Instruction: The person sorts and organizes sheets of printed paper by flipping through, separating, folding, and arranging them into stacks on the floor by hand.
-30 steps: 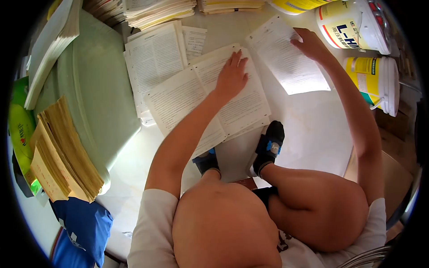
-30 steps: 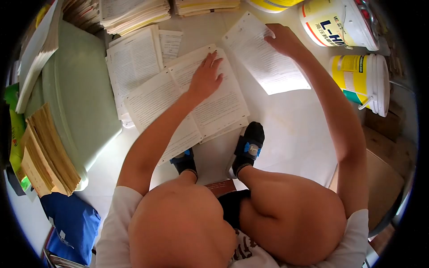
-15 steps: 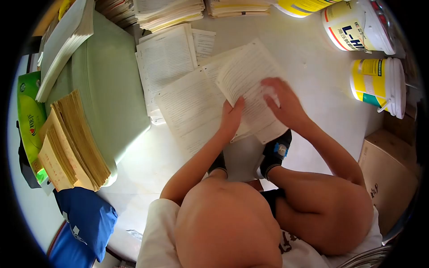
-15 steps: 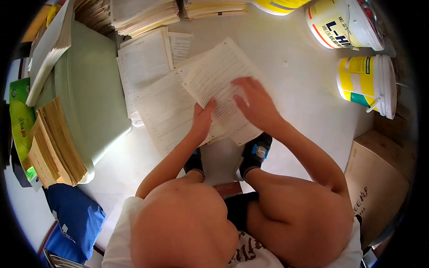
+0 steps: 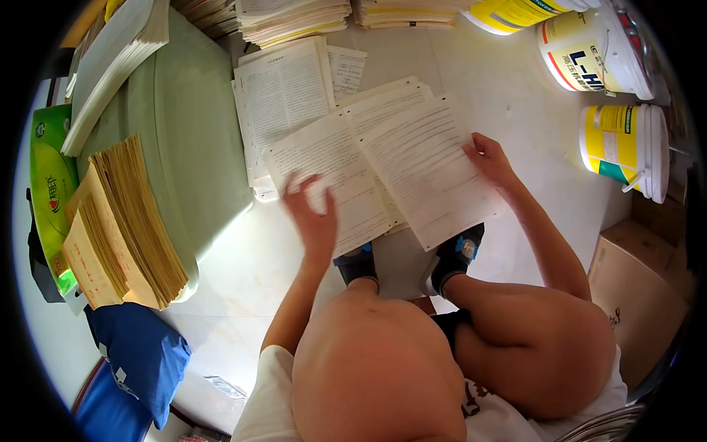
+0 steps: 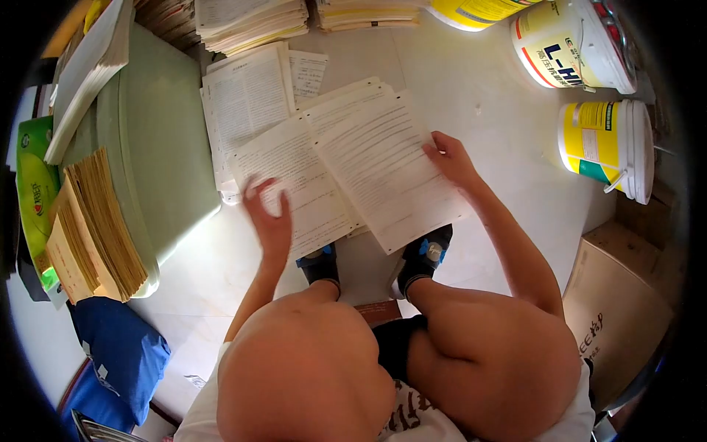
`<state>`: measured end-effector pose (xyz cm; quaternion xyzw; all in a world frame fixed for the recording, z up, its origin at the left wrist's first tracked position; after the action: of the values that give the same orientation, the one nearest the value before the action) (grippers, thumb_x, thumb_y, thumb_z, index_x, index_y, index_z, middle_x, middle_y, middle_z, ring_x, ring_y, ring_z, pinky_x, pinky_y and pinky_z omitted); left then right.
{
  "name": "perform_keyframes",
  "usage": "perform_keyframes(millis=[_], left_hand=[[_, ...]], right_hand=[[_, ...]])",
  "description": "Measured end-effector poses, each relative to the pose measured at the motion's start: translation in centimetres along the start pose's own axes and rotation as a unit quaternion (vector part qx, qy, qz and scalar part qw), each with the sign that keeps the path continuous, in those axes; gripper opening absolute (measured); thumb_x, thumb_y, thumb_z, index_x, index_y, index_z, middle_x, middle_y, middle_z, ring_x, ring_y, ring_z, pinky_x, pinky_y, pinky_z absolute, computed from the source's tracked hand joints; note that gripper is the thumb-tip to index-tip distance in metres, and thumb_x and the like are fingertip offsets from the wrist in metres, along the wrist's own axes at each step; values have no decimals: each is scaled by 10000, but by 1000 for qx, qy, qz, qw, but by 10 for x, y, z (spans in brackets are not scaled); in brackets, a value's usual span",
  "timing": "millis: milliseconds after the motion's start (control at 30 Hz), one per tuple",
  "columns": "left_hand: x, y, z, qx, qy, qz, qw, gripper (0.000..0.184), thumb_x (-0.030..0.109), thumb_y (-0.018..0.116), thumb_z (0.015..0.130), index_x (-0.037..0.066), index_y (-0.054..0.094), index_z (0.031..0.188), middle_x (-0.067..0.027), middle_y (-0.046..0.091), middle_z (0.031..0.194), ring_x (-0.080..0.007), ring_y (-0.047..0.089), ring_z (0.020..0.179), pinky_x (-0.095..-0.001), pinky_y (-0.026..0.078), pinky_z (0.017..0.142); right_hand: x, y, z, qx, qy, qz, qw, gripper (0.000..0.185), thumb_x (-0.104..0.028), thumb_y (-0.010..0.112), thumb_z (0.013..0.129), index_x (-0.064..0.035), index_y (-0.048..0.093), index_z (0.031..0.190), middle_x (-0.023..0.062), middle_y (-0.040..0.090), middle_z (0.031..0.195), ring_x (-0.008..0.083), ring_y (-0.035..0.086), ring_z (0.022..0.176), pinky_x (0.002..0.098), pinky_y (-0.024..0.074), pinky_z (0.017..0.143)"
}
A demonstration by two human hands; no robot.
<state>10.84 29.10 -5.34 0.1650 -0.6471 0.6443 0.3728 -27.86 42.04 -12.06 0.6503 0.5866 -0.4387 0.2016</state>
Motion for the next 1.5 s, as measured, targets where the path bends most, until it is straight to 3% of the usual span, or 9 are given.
perform_keyframes(millis=[167,233,367,667,767,867,1133,1300,1500], left_hand=[[-81,-43,-37,65,-183,-13,981,625,135,766,924,-9,444,1440,-169,500,1437,-333,510,1284,-465,431,1080],[-116,-20,-65,-60,-379,-168,908,579,137,750,945,-25,473,1427,-140,619,1298,-236,612,1135,-381,492,990],[-110,-7,-66,-86,-333,-302,889,361,86,684,976,8,582,1313,-87,700,1113,-144,644,1019,-290,521,883],[-13,-56,0,-103,-265,-475,833,476,-12,656,956,-18,491,1402,-123,646,1286,-193,622,1178,-334,490,1044],[24,-8,0,-250,-221,-467,819,535,3,662,966,-10,465,1463,-94,617,1350,-155,571,1251,-336,468,1086],[39,58,-4,-308,-122,-308,892,505,114,674,971,-30,483,1416,-165,709,1095,-176,684,981,-342,558,841],[76,171,1,-430,-100,-242,864,381,195,703,987,5,558,1284,-151,674,1024,-239,679,927,-349,545,847],[65,100,32,-113,137,-11,984,266,119,693,940,65,627,1192,-149,604,1240,-347,564,1176,-457,489,978],[5,73,20,-116,-46,-2,992,375,53,671,904,47,557,1261,-179,475,1286,-389,509,1219,-478,458,998]], right_hand=[[5,-34,1,43,-33,-12,998,226,-146,586,1057,4,663,1207,17,714,1017,72,605,908,277,507,828],[13,-42,3,52,-42,-4,998,223,-144,585,1056,4,664,1203,14,713,1015,72,604,901,277,508,824],[18,-53,3,81,-34,13,996,224,-163,575,1072,5,651,1198,13,704,995,75,598,876,276,508,802],[-7,-63,-15,127,-6,97,987,294,-226,560,1095,11,612,1261,64,723,1032,103,646,900,277,536,805],[-11,-62,-18,130,6,153,980,308,-244,566,1095,1,609,1276,73,729,1059,113,674,919,280,562,796],[-2,-62,-18,123,20,219,968,306,-248,579,1090,-12,611,1283,76,730,1078,115,691,919,278,580,778],[4,-62,-22,108,31,307,945,280,-231,634,1062,-25,618,1251,58,730,1064,105,694,898,276,584,769],[16,-43,-25,94,60,308,945,315,-246,630,1065,-22,610,1286,62,725,1073,112,685,890,273,576,774],[51,-44,-25,89,79,295,948,345,-259,616,1072,-6,597,1305,77,721,1089,128,688,920,288,583,791]])
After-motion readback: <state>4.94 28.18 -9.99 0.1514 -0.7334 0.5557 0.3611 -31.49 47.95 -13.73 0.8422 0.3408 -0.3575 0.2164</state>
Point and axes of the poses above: each hand's wrist, its own z-axis towards the middle knuckle, its own y-axis out of the palm, x = y × z, the point moved 7 cm from there along z, towards the middle knuckle
